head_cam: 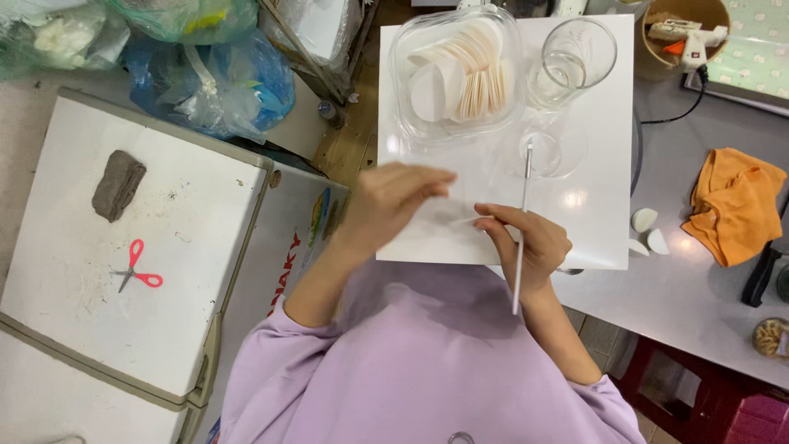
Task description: The person repeatedly picks up white petal-shaped pieces, applies a clear liquid to their edges using a brush, and joins them together to form layered clusters. The person places the assembled clusters on the table and continues the process with additional pieces.
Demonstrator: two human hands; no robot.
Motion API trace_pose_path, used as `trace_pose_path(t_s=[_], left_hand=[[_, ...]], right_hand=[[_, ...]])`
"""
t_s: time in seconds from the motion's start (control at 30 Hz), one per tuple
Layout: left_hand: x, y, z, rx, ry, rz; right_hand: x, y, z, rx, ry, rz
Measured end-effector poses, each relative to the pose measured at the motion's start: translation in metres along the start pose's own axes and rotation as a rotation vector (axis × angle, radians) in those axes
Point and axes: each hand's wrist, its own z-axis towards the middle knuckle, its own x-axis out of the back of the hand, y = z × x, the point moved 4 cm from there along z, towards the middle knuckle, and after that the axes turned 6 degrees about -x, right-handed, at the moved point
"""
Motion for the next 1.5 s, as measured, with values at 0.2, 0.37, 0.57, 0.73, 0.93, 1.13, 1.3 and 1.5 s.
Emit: trace_pose_path(t_s=[0.2, 0.37, 0.57, 0.73, 0.93, 1.13, 1.3, 1.5], left_hand=[[0.021, -0.057, 0.06, -0.174, -0.15, 0.37], [0.018, -0.066, 0.083, -0.291, -0.245, 0.451], [0.02, -0.073, 0.081, -0.328, -0.208, 0.397], [0.026, -0.072, 0.08, -0.302, -0.171, 0.368], [0.047, -0.058, 0.07, -0.124, -0.171, 0.197], [0.028, -0.009, 0.042, 0.094, -0.118, -0.267], [0.009, 0.013, 0.033, 0.076, -0.056, -0.28], [-0.001, 0.016, 0.017, 0.054, 0.022, -0.04]], right_hand=[[-0.005, -0.003, 0.012, 0.008, -0.038, -0.201], [-0.001, -0.011, 0.016, 0.063, -0.05, -0.227], [-0.002, -0.008, 0.016, 0.08, -0.077, -0.2], [-0.003, -0.009, 0.016, 0.066, -0.086, -0.151], [-0.001, -0.009, 0.013, 0.053, -0.076, -0.046], [0.013, -0.006, 0.011, -0.102, -0.034, 0.183], [0.001, 0.006, 0.01, -0.419, -0.125, 0.459], [-0.02, 0.026, -0.002, -0.473, -0.014, 0.619]])
